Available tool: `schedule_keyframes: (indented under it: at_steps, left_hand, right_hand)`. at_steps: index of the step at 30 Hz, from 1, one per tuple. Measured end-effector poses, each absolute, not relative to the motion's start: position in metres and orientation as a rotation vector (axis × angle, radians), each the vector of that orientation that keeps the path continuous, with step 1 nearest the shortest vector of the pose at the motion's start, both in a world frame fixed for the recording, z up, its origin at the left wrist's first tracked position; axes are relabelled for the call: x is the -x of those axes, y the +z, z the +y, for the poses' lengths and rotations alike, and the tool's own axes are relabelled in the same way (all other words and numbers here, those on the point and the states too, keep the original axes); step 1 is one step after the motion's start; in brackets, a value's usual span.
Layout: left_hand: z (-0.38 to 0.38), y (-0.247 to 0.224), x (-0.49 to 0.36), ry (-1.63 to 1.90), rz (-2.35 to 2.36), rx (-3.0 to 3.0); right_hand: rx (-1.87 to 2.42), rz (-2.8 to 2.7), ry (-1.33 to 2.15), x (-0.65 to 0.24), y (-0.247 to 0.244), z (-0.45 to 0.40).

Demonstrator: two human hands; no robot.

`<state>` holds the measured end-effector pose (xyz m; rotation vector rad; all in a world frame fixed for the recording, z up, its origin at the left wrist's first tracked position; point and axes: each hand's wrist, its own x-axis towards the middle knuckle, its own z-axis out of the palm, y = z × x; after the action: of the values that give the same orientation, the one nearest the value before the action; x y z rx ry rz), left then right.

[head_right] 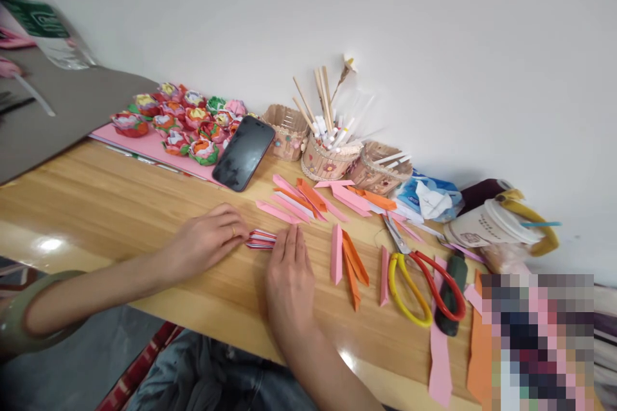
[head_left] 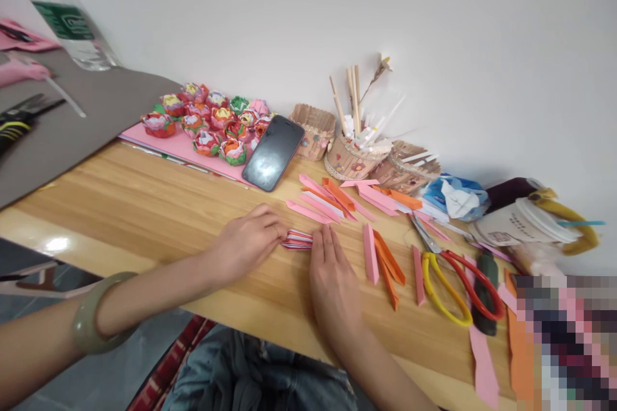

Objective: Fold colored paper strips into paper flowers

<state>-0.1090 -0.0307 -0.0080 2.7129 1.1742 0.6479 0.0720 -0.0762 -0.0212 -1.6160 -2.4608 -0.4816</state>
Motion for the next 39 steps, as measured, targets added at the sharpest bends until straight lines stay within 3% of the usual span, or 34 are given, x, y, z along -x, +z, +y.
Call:
schedule_keyframes:
  at_steps: [8,15,22,30,39]
  left_hand:
    - [-0.023,0.0,0.127,0.453,1.092,-3.009]
    - [-0.021,0.002,0.127,0.685,1.084,-2.735]
    - [-0.016,0.002,0.118,0.617,0.923,-2.97]
    - [-0.012,0.007,0.122,0.56,0.438,-3.266]
    - [-0.011,0.006,0.136,0.661,0.744,-3.145]
  right_hand:
    - [1.564,-2.415,-0.548,-0.072,-0.021,-0.078]
    - [1.51,-2.426,-0.621,-0.073,-0.02,-0.076]
    - [1.513,-2.435,-0.645,-0.072,-0.018,-0.076]
    - [1.496,-2.491,-0.591,-0.074,-0.014,-0.076]
    - [1.525,-2.512,-0.592,-0.074,-0.008,-0.076]
